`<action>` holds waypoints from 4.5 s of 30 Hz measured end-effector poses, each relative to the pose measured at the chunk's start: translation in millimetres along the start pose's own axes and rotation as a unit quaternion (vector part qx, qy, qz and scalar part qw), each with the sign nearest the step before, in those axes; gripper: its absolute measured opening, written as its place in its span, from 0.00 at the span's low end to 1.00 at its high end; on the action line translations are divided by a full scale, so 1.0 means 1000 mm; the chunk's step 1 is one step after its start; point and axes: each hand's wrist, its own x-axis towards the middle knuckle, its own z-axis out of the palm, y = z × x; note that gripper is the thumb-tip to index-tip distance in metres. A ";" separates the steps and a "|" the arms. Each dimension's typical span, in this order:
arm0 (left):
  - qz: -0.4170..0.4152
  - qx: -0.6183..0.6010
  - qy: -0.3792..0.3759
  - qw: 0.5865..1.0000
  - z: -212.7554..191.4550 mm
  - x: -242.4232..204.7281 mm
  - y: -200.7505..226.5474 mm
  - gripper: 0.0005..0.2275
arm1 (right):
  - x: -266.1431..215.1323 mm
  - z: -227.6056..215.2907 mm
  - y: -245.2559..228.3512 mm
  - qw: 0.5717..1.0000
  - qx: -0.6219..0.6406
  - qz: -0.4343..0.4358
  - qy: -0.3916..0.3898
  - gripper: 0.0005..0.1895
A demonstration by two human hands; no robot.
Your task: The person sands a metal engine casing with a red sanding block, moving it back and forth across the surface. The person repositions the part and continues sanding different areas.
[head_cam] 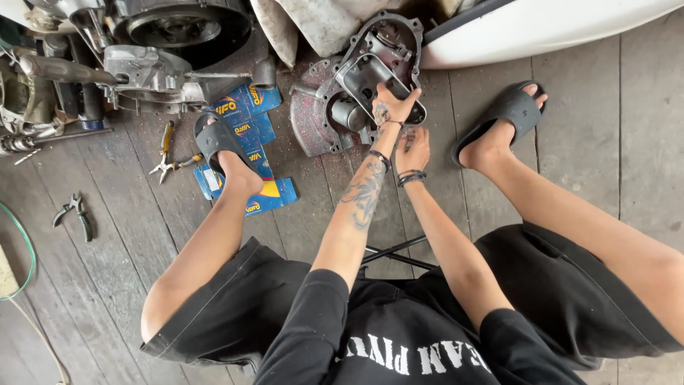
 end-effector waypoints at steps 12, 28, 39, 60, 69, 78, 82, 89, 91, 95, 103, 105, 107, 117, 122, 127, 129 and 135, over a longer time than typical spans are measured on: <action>0.202 -0.157 0.093 0.962 -0.074 0.016 -0.050 0.16 | 0.009 0.029 -0.031 0.956 -0.115 -0.255 -0.085 0.37; 0.248 -0.283 -0.048 0.925 -0.191 -0.014 -0.089 0.17 | 0.033 -0.040 -0.054 0.980 0.121 -0.152 -0.035 0.37; 0.253 -0.270 -0.052 0.927 -0.151 -0.011 -0.113 0.14 | 0.105 -0.055 0.044 0.985 -0.162 0.048 -0.015 0.38; 0.229 -0.318 -0.054 0.918 -0.126 0.005 -0.123 0.17 | 0.018 -0.005 -0.014 0.995 0.042 -0.092 0.018 0.10; 0.216 -0.298 0.008 0.930 -0.070 0.021 -0.100 0.22 | 0.066 0.040 0.080 0.977 0.049 0.145 0.147 0.13; 0.109 -0.235 -0.062 0.964 -0.086 0.005 -0.042 0.32 | 0.029 0.062 0.065 0.965 0.013 0.256 -0.058 0.14; 0.104 -0.241 -0.083 0.961 -0.095 0.017 -0.034 0.35 | 0.049 0.088 0.105 0.959 -0.047 0.269 -0.078 0.12; 0.060 -0.200 -0.068 0.976 -0.075 0.080 -0.114 0.25 | 0.048 0.041 0.085 0.950 -0.080 0.279 -0.113 0.13; 0.077 -0.191 -0.031 0.978 -0.076 0.084 -0.127 0.23 | 0.033 0.016 0.067 0.953 -0.065 0.283 -0.083 0.12; 0.055 -0.183 -0.063 0.979 -0.080 0.083 -0.110 0.25 | -0.011 -0.042 0.022 0.979 -0.049 0.172 -0.103 0.11; 0.087 -0.081 -0.109 0.987 -0.097 0.103 -0.091 0.20 | 0.016 -0.054 -0.044 0.948 -0.131 -0.281 -0.067 0.07; -0.009 -0.163 -0.238 0.957 -0.101 0.111 -0.095 0.19 | 0.036 -0.057 -0.067 0.878 -0.176 -0.432 -0.110 0.07; -0.004 -0.152 -0.251 0.956 -0.070 0.130 -0.101 0.19 | 0.074 -0.053 -0.061 0.837 -0.215 -0.492 -0.106 0.07; 0.031 -0.046 -0.237 0.970 -0.066 0.096 -0.040 0.11 | 0.160 -0.170 -0.114 0.713 -0.320 -0.610 -0.129 0.09; 0.087 -0.080 -0.230 0.966 -0.075 0.095 -0.054 0.11 | 0.158 -0.191 -0.082 0.831 -0.247 -0.478 -0.142 0.13; 0.153 -0.031 -0.177 0.972 -0.074 0.100 -0.074 0.04 | 0.119 -0.152 -0.076 0.905 -0.140 -0.359 -0.182 0.46; 0.218 -0.077 -0.128 0.965 -0.069 0.090 -0.074 0.08 | 0.112 -0.125 -0.069 0.924 -0.052 -0.328 -0.192 0.21; 0.255 -0.180 -0.076 0.947 -0.042 0.085 -0.095 0.31 | 0.091 -0.068 -0.087 0.923 0.052 -0.344 -0.166 0.13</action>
